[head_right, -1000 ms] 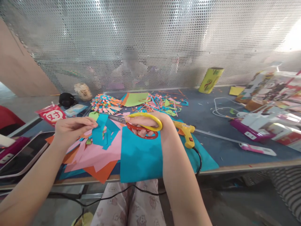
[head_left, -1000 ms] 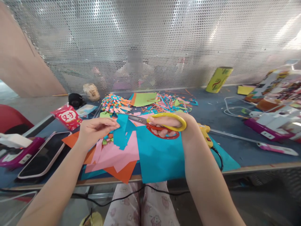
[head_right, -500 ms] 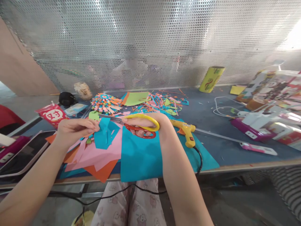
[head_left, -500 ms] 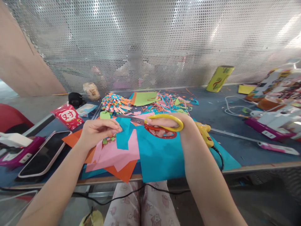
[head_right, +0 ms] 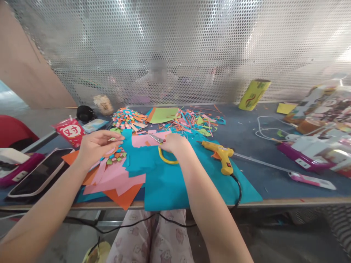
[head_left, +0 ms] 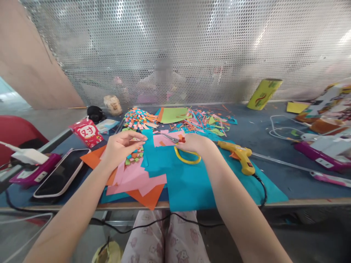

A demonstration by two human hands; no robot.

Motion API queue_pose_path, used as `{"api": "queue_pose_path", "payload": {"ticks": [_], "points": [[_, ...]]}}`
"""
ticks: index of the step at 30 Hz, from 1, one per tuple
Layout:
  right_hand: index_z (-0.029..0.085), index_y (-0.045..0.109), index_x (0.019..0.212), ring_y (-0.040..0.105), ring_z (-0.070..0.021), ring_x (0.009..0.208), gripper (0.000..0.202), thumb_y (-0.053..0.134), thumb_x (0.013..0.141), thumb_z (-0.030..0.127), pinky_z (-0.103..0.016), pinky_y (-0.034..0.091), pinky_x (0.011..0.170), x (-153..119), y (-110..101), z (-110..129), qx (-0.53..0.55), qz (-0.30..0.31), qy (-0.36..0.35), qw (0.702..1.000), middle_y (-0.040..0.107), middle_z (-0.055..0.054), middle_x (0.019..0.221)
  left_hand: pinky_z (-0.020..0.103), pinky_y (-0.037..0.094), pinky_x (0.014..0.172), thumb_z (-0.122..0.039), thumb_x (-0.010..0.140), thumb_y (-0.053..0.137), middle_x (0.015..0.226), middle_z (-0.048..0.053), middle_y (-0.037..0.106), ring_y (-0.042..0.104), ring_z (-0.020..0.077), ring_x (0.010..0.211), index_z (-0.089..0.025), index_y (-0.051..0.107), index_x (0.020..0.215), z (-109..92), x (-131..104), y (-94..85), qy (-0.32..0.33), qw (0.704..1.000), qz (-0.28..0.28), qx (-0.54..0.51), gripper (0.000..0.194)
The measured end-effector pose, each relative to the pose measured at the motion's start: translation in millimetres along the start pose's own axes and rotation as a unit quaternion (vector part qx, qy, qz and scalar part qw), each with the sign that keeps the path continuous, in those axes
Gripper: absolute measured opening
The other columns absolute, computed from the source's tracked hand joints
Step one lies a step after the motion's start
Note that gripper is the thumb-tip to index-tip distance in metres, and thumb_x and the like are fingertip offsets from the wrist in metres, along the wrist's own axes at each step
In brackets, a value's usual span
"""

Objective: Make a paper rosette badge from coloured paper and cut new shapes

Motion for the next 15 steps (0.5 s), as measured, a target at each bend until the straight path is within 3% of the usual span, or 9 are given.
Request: {"api": "queue_pose_path", "payload": {"ticks": [3, 5, 7, 10, 13, 15], "points": [[0.015, 0.056, 0.068, 0.060, -0.0313, 0.084, 0.037, 0.052, 0.080, 0.050, -0.035, 0.040, 0.066, -8.3, -1.8, 22.1, -0.048, -0.106, 0.037, 0.993, 0.061, -0.018, 0.078, 0.030, 0.056, 0.075, -0.025, 0.062, 0.076, 0.091, 0.008, 0.070, 0.065, 0.0206, 0.091, -0.015, 0.065, 0.083, 1.7, 0.5, 1.9, 0.006, 1.000, 0.002, -0.011, 0.025], [0.016, 0.055, 0.070, 0.059, -0.0230, 0.077, 0.041, 0.041, 0.087, 0.050, -0.030, 0.039, 0.063, -10.0, 4.0, 42.9, 0.033, -0.097, -0.067, 0.992, 0.061, -0.011, 0.075, 0.029, 0.056, 0.074, -0.024, 0.062, 0.076, 0.100, 0.010, 0.067, 0.062, 0.0218, 0.100, -0.015, 0.063, 0.089, 1.1, 0.9, 5.1, 0.016, 1.000, 0.007, -0.020, 0.032], [0.017, 0.053, 0.074, 0.055, -0.0155, 0.069, 0.033, 0.039, 0.090, 0.042, -0.025, 0.037, 0.060, -8.1, 13.8, 60.1, 0.133, -0.063, -0.185, 0.972, 0.058, -0.004, 0.072, 0.028, 0.056, 0.071, -0.025, 0.061, 0.077, 0.112, 0.011, 0.062, 0.059, 0.0229, 0.107, -0.017, 0.059, 0.097, 0.2, 1.5, 8.7, 0.015, 0.999, 0.025, -0.036, 0.041], [0.018, 0.047, 0.070, 0.048, -0.0120, 0.063, 0.017, 0.051, 0.084, 0.026, -0.023, 0.033, 0.057, 0.3, 26.1, 67.4, 0.153, -0.099, -0.205, 0.962, 0.050, 0.002, 0.066, 0.030, 0.054, 0.074, -0.032, 0.060, 0.077, 0.124, 0.012, 0.056, 0.056, 0.0243, 0.112, -0.021, 0.053, 0.109, 1.9, 3.2, 6.7, -0.010, 0.998, 0.056, -0.015, 0.056], [0.020, 0.038, 0.066, 0.045, -0.0109, 0.056, 0.022, 0.054, 0.081, 0.023, -0.023, 0.032, 0.054, 8.6, 32.9, 62.2, 0.187, -0.096, -0.175, 0.962, 0.043, 0.004, 0.061, 0.037, 0.050, 0.084, -0.048, 0.066, 0.069, 0.115, 0.013, 0.062, 0.058, 0.0269, 0.108, -0.020, 0.055, 0.110, 14.3, 7.2, -13.8, -0.087, 0.983, 0.051, 0.153, 0.055], [0.021, 0.036, 0.069, 0.044, -0.0100, 0.051, 0.023, 0.055, 0.080, 0.025, -0.022, 0.034, 0.050, 12.2, 34.6, 58.4, 0.238, -0.076, -0.156, 0.956, 0.039, 0.007, 0.059, 0.045, 0.046, 0.086, -0.059, 0.064, 0.064, 0.105, 0.015, 0.066, 0.060, 0.0328, 0.101, -0.017, 0.062, 0.097, 27.9, 10.2, -35.5, -0.157, 0.932, 0.029, 0.325, 0.053]]}}
Point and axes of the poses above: each hand's wrist, its own x-axis towards the middle knuckle, its own y-axis out of the palm, z = x × y, the point moved 2 cm from there along x, towards the middle knuckle
